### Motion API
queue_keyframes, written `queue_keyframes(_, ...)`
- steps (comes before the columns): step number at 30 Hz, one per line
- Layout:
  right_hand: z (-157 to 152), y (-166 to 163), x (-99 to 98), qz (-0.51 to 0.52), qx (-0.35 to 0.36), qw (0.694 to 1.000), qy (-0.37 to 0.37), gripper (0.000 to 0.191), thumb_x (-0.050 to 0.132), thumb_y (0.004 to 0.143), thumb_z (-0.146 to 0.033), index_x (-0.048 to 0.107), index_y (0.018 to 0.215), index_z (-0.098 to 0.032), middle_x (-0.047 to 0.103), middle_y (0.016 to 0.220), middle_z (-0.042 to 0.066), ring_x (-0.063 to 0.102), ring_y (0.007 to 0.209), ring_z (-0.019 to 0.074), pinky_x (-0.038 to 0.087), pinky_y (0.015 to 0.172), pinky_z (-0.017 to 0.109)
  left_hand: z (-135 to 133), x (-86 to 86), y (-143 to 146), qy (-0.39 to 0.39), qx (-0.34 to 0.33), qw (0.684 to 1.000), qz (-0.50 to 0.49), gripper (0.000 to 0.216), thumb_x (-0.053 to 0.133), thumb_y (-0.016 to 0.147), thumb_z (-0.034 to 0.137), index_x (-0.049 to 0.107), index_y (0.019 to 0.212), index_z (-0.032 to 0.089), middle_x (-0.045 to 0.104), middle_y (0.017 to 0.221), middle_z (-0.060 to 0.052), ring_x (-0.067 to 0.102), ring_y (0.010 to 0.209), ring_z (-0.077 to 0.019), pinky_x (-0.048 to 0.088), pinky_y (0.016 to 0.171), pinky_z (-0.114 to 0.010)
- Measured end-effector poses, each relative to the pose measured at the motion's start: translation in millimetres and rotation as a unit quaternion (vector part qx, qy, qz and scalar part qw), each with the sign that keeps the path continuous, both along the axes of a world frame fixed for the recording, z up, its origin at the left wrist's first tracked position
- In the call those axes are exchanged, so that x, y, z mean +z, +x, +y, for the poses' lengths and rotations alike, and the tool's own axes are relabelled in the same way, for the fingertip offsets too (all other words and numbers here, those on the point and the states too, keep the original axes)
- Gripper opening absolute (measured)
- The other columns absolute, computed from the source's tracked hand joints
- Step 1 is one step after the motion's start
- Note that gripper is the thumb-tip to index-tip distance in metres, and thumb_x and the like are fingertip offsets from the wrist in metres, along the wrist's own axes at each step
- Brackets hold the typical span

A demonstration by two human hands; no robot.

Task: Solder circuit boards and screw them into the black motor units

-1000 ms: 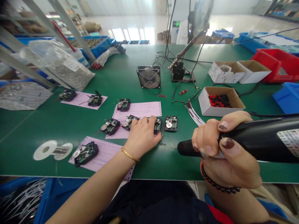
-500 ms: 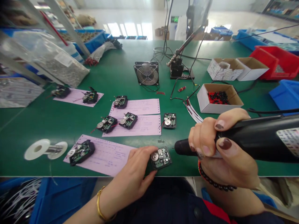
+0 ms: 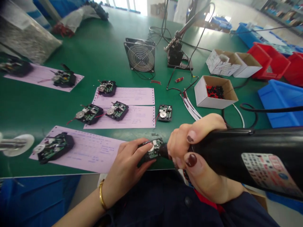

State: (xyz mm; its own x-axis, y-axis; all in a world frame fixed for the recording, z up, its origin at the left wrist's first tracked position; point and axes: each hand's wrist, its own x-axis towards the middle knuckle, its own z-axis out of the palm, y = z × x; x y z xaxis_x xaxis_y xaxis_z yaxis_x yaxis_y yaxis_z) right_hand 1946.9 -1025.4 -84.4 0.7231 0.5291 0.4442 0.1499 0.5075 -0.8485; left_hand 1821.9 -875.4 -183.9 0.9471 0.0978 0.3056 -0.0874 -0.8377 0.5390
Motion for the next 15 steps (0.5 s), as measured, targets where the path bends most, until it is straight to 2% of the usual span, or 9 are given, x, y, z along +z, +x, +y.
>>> queue_keyframes(3, 3.8, 0.1, 0.1, 0.004, -0.016, 1.0, 0.01, 0.017, 0.068, 0.084, -0.021, 0.054, 0.092, -0.025, 0.052, 0.054, -0.007, 0.045, 0.041, 0.0106, 0.04, 0.046, 0.029, 0.7, -0.6, 0.2, -0.007, -0.013, 1.0, -0.015, 0.043, 0.072, 0.091, 0.024, 0.054, 0.131, 0.025, 0.065, 0.127, -0.01, 0.062, 0.111, -0.0268, 0.045, 0.093, -0.04)
queue_keyframes(15, 10.4, 2.6, -0.9, 0.003, -0.015, 1.0, -0.027, 0.021, 0.073, 0.083, -0.022, 0.053, 0.088, -0.026, 0.052, 0.053, -0.008, 0.045, 0.039, 0.0104, 0.04, 0.044, 0.029, 0.7, -2.5, -1.7, -0.018, -0.018, 1.0, -0.016, 0.034, 0.066, 0.097, 0.031, 0.058, 0.129, 0.026, 0.068, 0.128, -0.009, 0.064, 0.112, -0.0253, 0.045, 0.092, -0.04)
